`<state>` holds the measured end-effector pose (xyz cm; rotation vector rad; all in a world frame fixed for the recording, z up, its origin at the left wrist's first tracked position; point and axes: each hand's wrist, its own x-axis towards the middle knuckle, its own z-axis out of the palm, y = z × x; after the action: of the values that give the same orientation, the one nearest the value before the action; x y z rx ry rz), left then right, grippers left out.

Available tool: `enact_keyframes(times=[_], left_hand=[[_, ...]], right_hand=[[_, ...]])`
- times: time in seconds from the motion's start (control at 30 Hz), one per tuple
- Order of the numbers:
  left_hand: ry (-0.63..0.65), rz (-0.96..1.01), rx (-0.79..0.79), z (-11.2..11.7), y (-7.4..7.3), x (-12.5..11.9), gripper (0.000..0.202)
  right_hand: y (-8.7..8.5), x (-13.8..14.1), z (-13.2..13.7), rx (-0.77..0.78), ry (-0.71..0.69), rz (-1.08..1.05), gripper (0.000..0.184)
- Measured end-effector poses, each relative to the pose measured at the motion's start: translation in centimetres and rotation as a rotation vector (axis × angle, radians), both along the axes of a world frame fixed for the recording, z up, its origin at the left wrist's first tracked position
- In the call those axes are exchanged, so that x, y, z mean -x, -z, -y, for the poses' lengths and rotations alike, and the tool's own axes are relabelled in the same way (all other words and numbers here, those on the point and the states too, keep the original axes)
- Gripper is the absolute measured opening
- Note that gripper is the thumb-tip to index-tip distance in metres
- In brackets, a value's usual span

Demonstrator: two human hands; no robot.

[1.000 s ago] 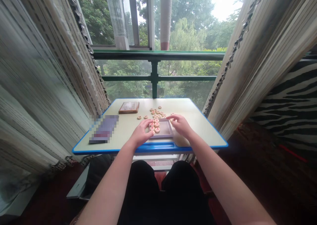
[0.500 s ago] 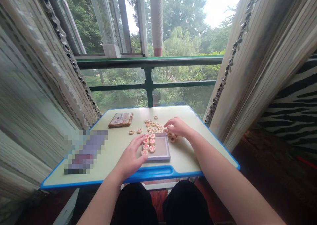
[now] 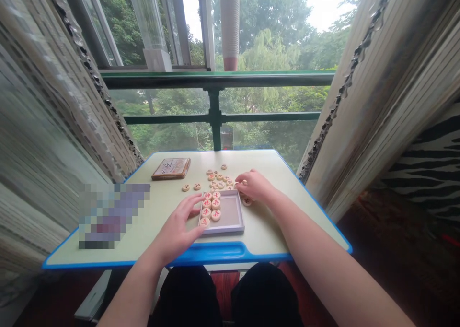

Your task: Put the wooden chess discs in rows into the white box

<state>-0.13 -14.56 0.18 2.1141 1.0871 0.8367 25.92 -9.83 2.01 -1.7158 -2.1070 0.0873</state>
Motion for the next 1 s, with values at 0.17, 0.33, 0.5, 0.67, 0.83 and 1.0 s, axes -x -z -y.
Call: enact_keyframes(times=[0.17, 0.33, 0.5, 0.67, 0.83, 1.0], left_hand=[[-0.018, -0.009, -0.054, 0.0, 0.0, -0.3, 0.054], [-0.105, 0.003, -0.146, -0.3, -0.1, -0.4, 0.044], [-0.134, -0.044, -0.214, -1.7, -2.2, -1.1, 0.033], [-0.011, -0.120, -0.317, -6.2, -5.8, -3.6, 0.027], [0.076, -0.093, -0.388, -10.4, -5.7, -6.5, 0.023], [0.109, 0.006, -0.337, -10.6, -3.4, -6.3, 0.028]], right_hand=[[0.2, 0.2, -0.1, -0.012, 0.013, 0.035, 0.019], [0.3, 0.4, -0.4, -0.020, 0.018, -0.044, 0.017], [-0.6, 0.5, -0.1, -0.162, 0.076, -0.410, 0.026], [-1.1, 1.0, 0.1, -0.083, 0.014, -0.822, 0.028], [-1.0, 1.4, 0.1, 0.101, 0.045, -1.030, 0.030], [-1.3, 1.3, -0.1, 0.201, 0.033, -1.149, 0.029]])
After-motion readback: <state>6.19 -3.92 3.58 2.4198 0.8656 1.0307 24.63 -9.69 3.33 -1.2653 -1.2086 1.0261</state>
